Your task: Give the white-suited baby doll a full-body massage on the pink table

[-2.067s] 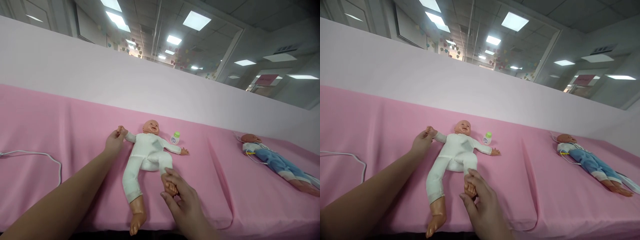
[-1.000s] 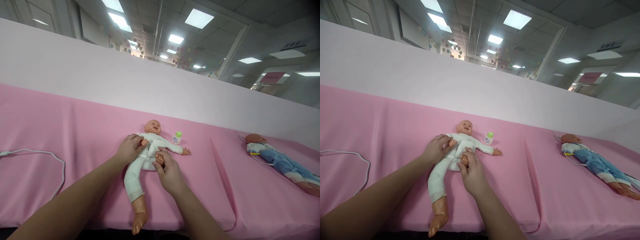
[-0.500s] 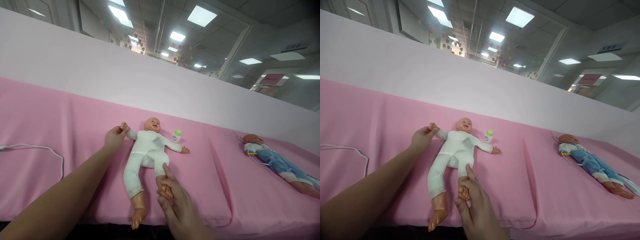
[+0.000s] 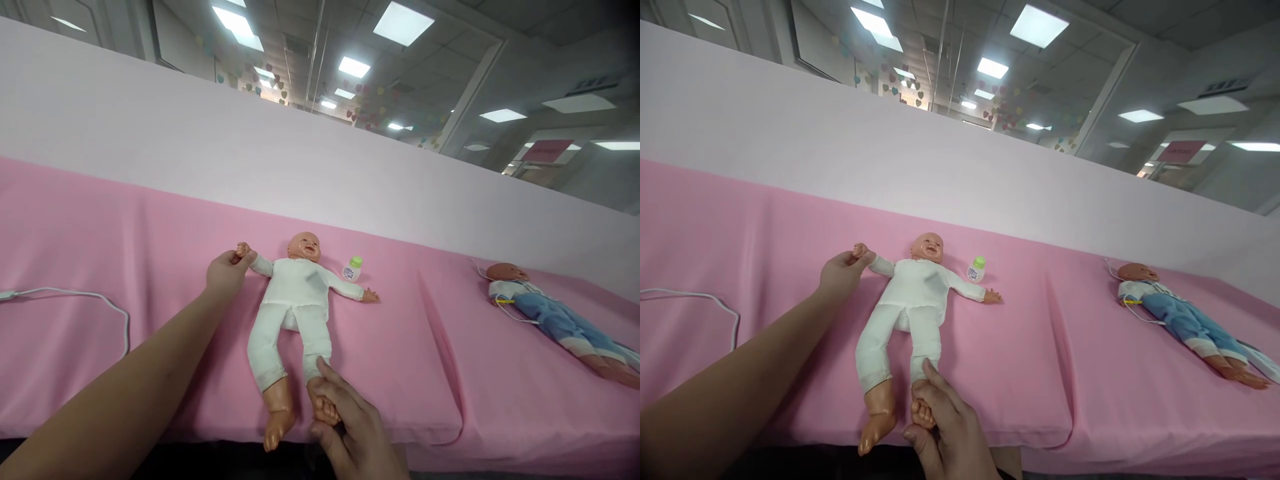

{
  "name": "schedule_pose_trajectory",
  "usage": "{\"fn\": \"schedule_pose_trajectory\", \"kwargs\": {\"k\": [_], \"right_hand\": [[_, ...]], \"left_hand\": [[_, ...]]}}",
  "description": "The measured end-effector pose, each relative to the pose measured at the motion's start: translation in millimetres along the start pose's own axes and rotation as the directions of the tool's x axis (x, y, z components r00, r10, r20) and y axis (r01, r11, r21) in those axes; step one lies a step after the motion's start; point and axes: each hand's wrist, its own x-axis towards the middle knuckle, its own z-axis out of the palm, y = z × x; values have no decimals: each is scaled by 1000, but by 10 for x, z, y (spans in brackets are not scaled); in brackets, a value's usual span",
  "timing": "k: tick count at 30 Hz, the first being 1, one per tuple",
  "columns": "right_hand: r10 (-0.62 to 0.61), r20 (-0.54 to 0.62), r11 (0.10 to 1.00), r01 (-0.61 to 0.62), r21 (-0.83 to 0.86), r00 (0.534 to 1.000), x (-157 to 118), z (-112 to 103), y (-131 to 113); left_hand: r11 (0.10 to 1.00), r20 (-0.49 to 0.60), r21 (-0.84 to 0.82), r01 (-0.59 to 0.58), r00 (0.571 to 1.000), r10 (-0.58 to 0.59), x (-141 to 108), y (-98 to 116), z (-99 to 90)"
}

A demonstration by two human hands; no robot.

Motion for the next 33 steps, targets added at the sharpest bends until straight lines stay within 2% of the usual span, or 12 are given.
{"fn": "schedule_pose_trajectory", "kwargs": {"k": [2,4,7,10,14,17,20,22,24,28,31,33], "right_hand": [[2,-26,1000,-2,5,1000,18,-11,-23],[24,-72,1000,-24,11,997,79,-42,-51],[65,-140,998,-62,30,988,283,-109,-69],[76,-172,997,-69,45,982,599,-143,-15],[84,-199,996,-76,51,976,1032,-84,166],[131,-211,991,-123,51,969,1239,-20,291],[174,-201,984,-162,71,964,1307,-8,313],[164,-190,985,-149,90,968,1277,-29,264],[152,-195,985,-134,105,969,1187,-53,188],[164,-212,982,-138,132,964,851,-61,36],[154,-166,983,-134,124,974,553,-48,-60],[148,-112,985,-136,103,983,391,-47,-112]], "left_hand": [[996,41,62,-61,997,58,-73,66,38],[974,97,127,-186,980,174,-153,114,106],[894,200,228,-386,917,345,-271,157,229],[823,330,265,-502,849,412,-355,178,311],[792,441,240,-562,789,427,-380,197,318],[787,452,233,-571,780,432,-367,210,302],[799,455,218,-561,782,425,-367,215,303],[825,427,208,-525,808,406,-368,200,305],[871,348,184,-455,859,375,-348,161,297],[973,162,3,-230,960,227,-190,26,220],[969,50,-239,61,998,-50,0,-61,133],[870,9,-413,269,956,-292,113,-88,95]]}}
